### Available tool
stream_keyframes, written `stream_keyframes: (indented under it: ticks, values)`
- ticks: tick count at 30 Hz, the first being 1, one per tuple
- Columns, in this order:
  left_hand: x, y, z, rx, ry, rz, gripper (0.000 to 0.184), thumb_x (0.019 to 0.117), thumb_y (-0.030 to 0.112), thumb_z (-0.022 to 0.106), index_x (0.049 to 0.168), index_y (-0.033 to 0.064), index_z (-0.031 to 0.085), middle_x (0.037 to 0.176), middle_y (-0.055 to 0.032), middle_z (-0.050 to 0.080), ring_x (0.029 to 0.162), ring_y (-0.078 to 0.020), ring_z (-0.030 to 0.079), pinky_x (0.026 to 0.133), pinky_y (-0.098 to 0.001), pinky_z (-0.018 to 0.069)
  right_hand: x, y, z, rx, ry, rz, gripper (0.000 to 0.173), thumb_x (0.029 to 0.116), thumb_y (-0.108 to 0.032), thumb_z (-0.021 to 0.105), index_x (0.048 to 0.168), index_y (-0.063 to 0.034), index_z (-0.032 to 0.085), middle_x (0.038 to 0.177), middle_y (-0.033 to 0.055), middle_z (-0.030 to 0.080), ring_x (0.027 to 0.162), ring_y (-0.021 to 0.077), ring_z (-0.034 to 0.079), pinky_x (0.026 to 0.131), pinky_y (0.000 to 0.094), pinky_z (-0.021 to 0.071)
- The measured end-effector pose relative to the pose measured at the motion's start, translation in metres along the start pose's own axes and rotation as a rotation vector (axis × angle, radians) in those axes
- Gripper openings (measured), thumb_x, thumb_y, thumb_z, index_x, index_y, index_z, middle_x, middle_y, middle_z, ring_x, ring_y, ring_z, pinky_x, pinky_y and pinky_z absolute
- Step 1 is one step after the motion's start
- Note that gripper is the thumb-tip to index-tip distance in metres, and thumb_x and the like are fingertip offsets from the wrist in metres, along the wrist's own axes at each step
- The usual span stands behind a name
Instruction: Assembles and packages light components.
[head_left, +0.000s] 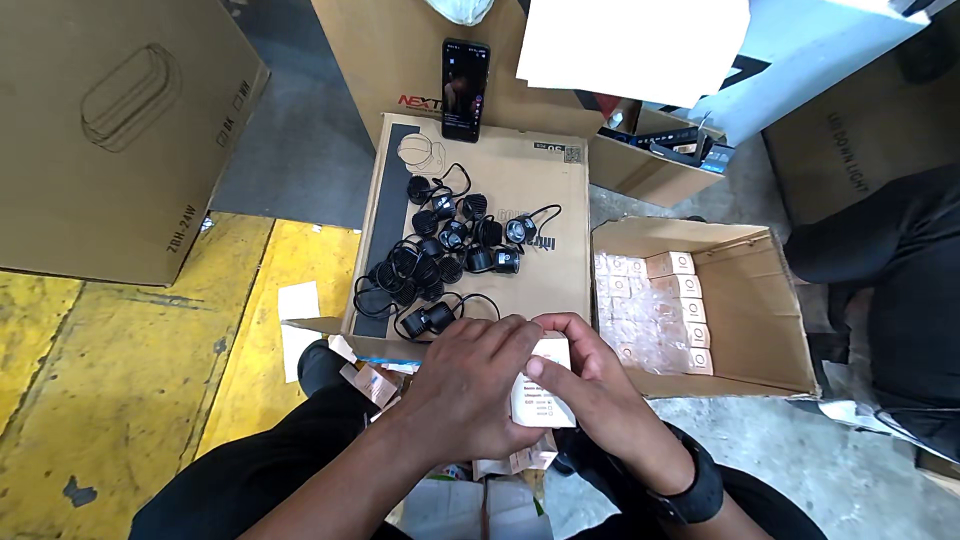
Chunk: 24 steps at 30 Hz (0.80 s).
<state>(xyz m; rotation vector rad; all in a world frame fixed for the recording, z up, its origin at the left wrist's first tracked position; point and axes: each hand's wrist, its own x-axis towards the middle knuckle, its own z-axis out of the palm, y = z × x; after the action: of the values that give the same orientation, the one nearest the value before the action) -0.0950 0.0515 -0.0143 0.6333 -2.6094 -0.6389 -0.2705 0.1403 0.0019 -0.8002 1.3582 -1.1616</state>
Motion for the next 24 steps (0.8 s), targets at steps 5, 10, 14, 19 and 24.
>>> stream_keyframes:
  ticks: [5,10,14,19,24]
  values:
    - [0.0002,0.0005,0.0,0.001,0.002,-0.002,0.088,0.0714,0.069,0.076,0.136,0.0117,0.061,0.127,-0.0062,0.071,0.111,-0.0207,0.069,0.096,-0.0435,0.0555,0.0,-0.0001,0.0001,0.007,-0.002,0.001,0.045,0.0938,-0.022,0.073,0.127,0.0006,0.053,0.103,0.0124,0.071,0.087,0.0209,0.073,0.077,0.0358,0.0642]
    - [-0.0001,0.0008,0.0003,-0.004,0.007,-0.007,0.087,0.0715,0.069,0.076,0.136,0.0117,0.062,0.127,-0.0064,0.071,0.111,-0.0206,0.07,0.095,-0.0438,0.056,-0.0002,-0.0005,0.0001,-0.007,-0.002,0.011,0.046,0.094,-0.024,0.073,0.127,0.0002,0.053,0.103,0.0119,0.071,0.087,0.0208,0.073,0.076,0.0354,0.064]
    - [0.0,0.0003,0.0003,-0.01,0.0,-0.004,0.087,0.0721,0.069,0.076,0.136,0.0115,0.061,0.128,-0.0061,0.07,0.111,-0.0206,0.069,0.095,-0.044,0.0559,-0.0001,-0.0002,-0.0003,-0.008,-0.008,0.005,0.045,0.0945,-0.023,0.073,0.128,0.0004,0.053,0.103,0.012,0.071,0.087,0.0205,0.073,0.077,0.0357,0.0641]
    - [0.0003,0.0002,0.0006,-0.01,0.004,-0.007,0.087,0.0718,0.069,0.076,0.136,0.0116,0.062,0.127,-0.0059,0.07,0.111,-0.0203,0.069,0.095,-0.0439,0.0558,0.0003,0.0001,-0.0005,-0.011,-0.009,0.003,0.046,0.0943,-0.024,0.073,0.127,0.0004,0.053,0.103,0.0118,0.071,0.087,0.0206,0.073,0.077,0.0355,0.0641]
    - [0.0006,0.0006,-0.0002,-0.011,-0.002,-0.011,0.088,0.0719,0.069,0.076,0.137,0.0114,0.061,0.128,-0.0061,0.07,0.111,-0.0204,0.069,0.096,-0.0438,0.0556,0.0003,-0.0006,-0.0006,-0.009,-0.009,0.008,0.046,0.0944,-0.025,0.073,0.128,0.0007,0.053,0.103,0.0121,0.071,0.088,0.0205,0.073,0.077,0.0355,0.0641]
